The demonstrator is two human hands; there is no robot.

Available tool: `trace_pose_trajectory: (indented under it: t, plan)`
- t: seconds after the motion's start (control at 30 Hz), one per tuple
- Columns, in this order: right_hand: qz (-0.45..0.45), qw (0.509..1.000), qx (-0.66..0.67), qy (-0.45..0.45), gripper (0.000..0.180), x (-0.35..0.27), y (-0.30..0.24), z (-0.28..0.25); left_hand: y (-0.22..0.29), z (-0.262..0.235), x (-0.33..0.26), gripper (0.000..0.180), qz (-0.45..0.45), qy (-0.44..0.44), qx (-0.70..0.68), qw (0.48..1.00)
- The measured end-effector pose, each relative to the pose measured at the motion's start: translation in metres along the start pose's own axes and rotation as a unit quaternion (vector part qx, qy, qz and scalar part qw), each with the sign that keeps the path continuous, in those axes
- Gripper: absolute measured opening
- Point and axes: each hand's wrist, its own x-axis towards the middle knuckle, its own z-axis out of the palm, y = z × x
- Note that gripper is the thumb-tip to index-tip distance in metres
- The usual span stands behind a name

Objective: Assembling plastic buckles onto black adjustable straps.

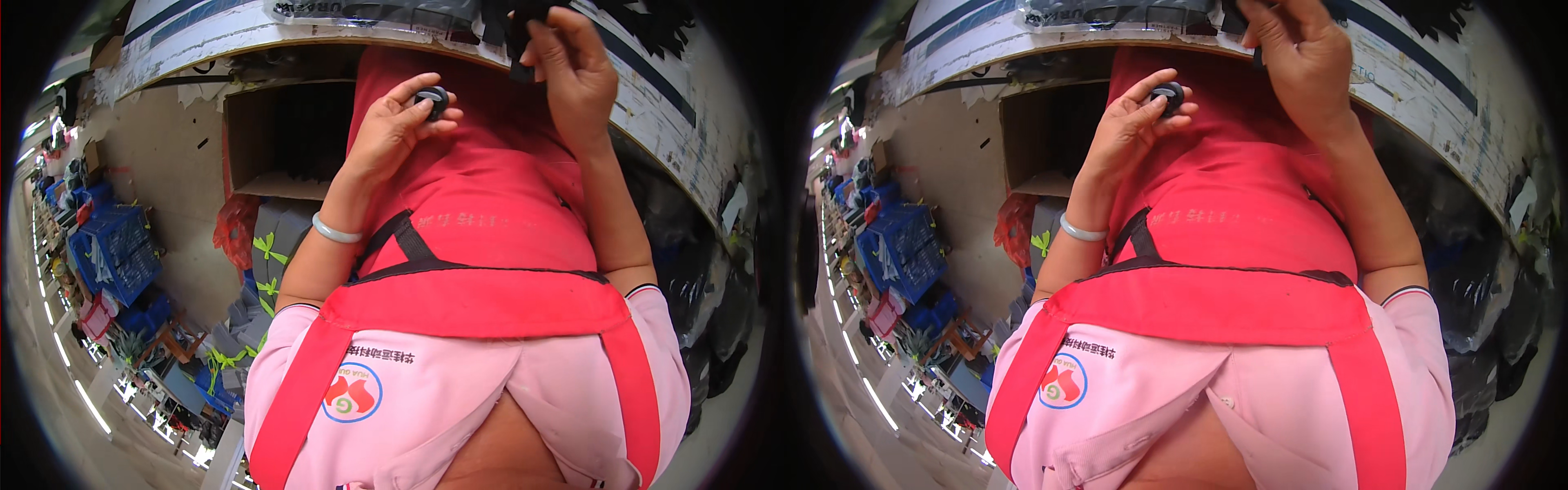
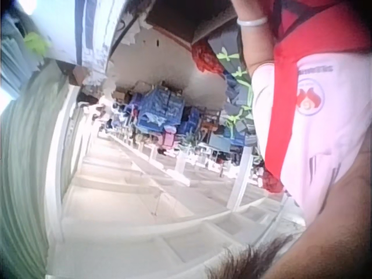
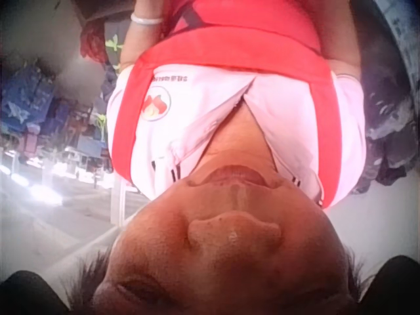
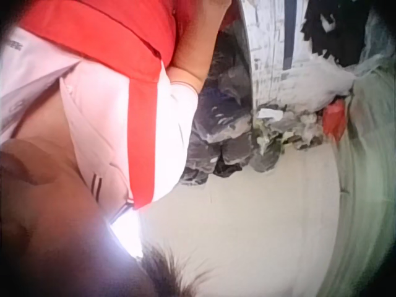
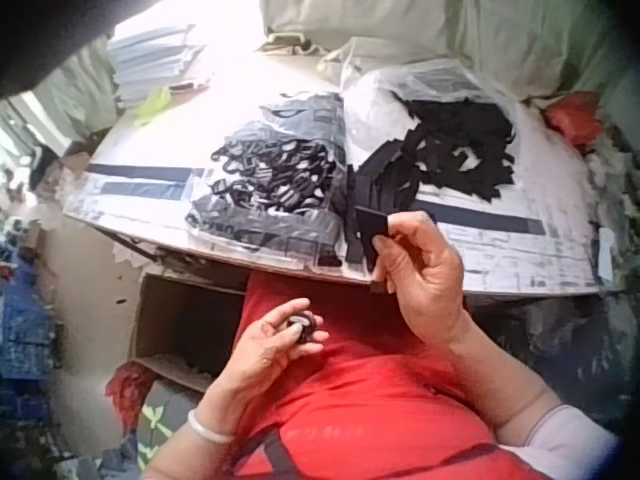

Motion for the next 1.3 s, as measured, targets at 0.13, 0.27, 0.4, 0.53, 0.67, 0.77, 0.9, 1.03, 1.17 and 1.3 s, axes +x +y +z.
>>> trace_pose_trajectory:
  t: [0.13,0.27,0.4,0.53,0.67,0.77,0.9,1.03,1.17,1.3]
  plan:
    - [0.061,0.996,0.067,0.001,0.013,0.005,-0.02,-0.008,0.002,0.013,-0.001,0.031,-0.005,0.035,0.072,0.997]
    - [0.189,0.969,0.062,-0.145,0.022,-0.012,-0.023,-0.003,-0.006,0.015,-0.001,0.026,0.023,0.032,0.098,0.994]
    - [0.302,0.914,0.005,-0.271,0.023,-0.03,-0.009,0.009,-0.009,0.022,-0.004,0.028,0.053,0.058,0.173,0.982]
    - [0.361,0.875,0.089,-0.311,0.018,-0.028,0.002,0.01,-0.011,0.02,-0.006,0.024,0.047,0.051,0.154,0.986]
    - [0.379,0.882,0.19,-0.205,0.017,-0.039,0.012,0.02,-0.008,0.026,-0.001,0.023,0.048,0.024,0.003,0.999]
    - [0.371,0.87,0.272,-0.181,0.018,-0.048,0.019,0.028,-0.018,0.028,0.006,0.027,0.061,0.066,0.015,0.996]
    - [0.366,0.883,0.226,-0.189,0.018,-0.046,0.019,0.027,-0.022,0.021,0.013,0.018,0.086,0.109,0.043,0.989]
    - [0.352,0.913,0.138,-0.154,0.02,-0.04,0.014,0.016,-0.009,0.024,0.01,0.013,0.1,0.158,0.156,0.97]
    - [0.37,0.894,0.112,-0.228,0.02,-0.036,0.004,0.017,-0.017,0.018,0.01,0.011,0.224,0.156,0.35,0.896]
    - [0.392,0.888,0.123,-0.207,0.019,-0.037,0.012,0.015,-0.018,0.019,0.012,0.014,0.273,0.146,0.423,0.852]
